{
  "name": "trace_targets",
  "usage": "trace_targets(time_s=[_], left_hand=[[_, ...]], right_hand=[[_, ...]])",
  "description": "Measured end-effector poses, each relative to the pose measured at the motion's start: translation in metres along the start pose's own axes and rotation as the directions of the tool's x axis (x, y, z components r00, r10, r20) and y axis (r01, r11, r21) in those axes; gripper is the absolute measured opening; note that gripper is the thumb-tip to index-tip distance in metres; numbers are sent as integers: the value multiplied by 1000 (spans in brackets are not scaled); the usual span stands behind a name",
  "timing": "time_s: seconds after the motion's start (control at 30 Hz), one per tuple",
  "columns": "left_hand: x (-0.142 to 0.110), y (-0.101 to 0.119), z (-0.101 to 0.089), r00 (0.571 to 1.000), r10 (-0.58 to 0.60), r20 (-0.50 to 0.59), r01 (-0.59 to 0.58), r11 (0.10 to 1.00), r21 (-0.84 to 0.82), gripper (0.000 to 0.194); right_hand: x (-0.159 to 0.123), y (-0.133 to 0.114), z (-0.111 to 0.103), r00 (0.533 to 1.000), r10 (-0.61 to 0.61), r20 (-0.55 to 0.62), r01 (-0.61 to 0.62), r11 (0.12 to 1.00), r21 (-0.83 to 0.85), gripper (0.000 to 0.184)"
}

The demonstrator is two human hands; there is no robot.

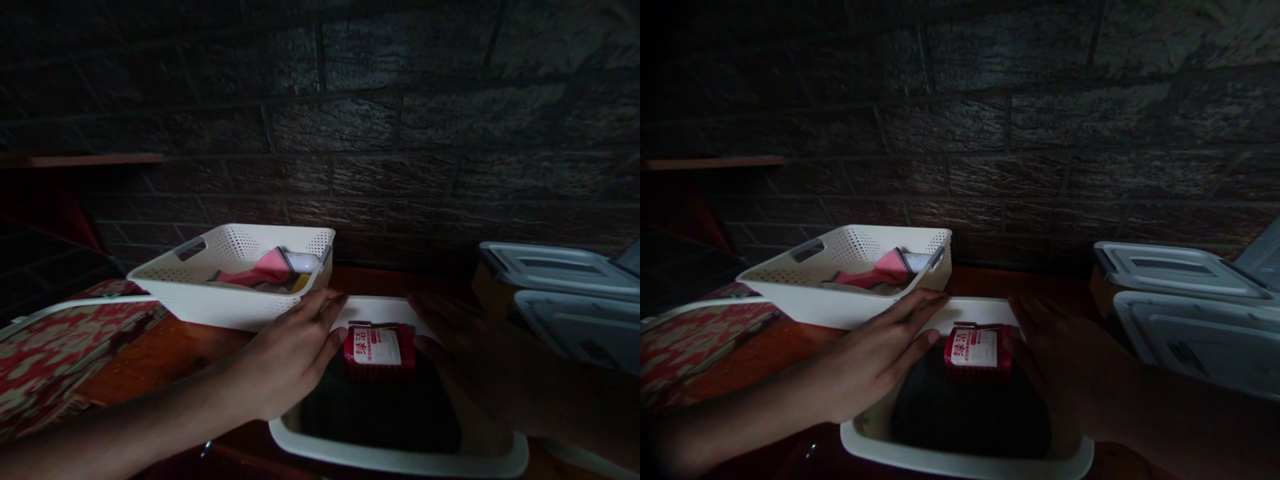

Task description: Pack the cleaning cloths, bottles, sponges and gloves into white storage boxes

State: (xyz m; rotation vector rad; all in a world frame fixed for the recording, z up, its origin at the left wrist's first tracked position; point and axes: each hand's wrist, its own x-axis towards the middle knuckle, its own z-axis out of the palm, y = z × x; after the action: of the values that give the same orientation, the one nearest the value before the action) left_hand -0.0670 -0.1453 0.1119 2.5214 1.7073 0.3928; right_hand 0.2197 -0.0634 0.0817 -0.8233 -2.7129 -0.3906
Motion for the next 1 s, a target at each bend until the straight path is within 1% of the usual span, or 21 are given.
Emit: trace_targets(time_s=[0.07,0.17,0.43,0.6,0.77,0.83,0.9,1.0], left_hand=[[0,0,1,1000,-2,-3,2,1000,-8,49],[1,0,1,1000,-4,-14,4,1000,-17,48],[1,0,1,999,17,-34,-19,998,-54,47],[-1,-4,3,996,44,-72,-51,995,-90,46],[-3,-6,1,992,56,-110,-71,988,-139,45],[-5,-6,-3,991,71,-118,-88,984,-155,44],[-6,-4,-12,987,98,-130,-119,979,-163,41],[-8,-7,-35,978,133,-159,-159,974,-164,33]], right_hand=[[1,0,-1,1000,-17,1,17,1000,-13,52],[3,-2,-3,1000,10,-3,-10,1000,-29,52],[3,-3,-9,997,53,59,-55,998,28,54],[7,-5,-13,992,68,102,-71,997,34,54],[7,-3,-14,995,53,84,-55,998,18,54],[11,0,-12,994,73,85,-77,996,51,54],[20,2,-13,993,78,87,-87,991,103,52],[49,2,-24,993,76,87,-92,977,191,49]])
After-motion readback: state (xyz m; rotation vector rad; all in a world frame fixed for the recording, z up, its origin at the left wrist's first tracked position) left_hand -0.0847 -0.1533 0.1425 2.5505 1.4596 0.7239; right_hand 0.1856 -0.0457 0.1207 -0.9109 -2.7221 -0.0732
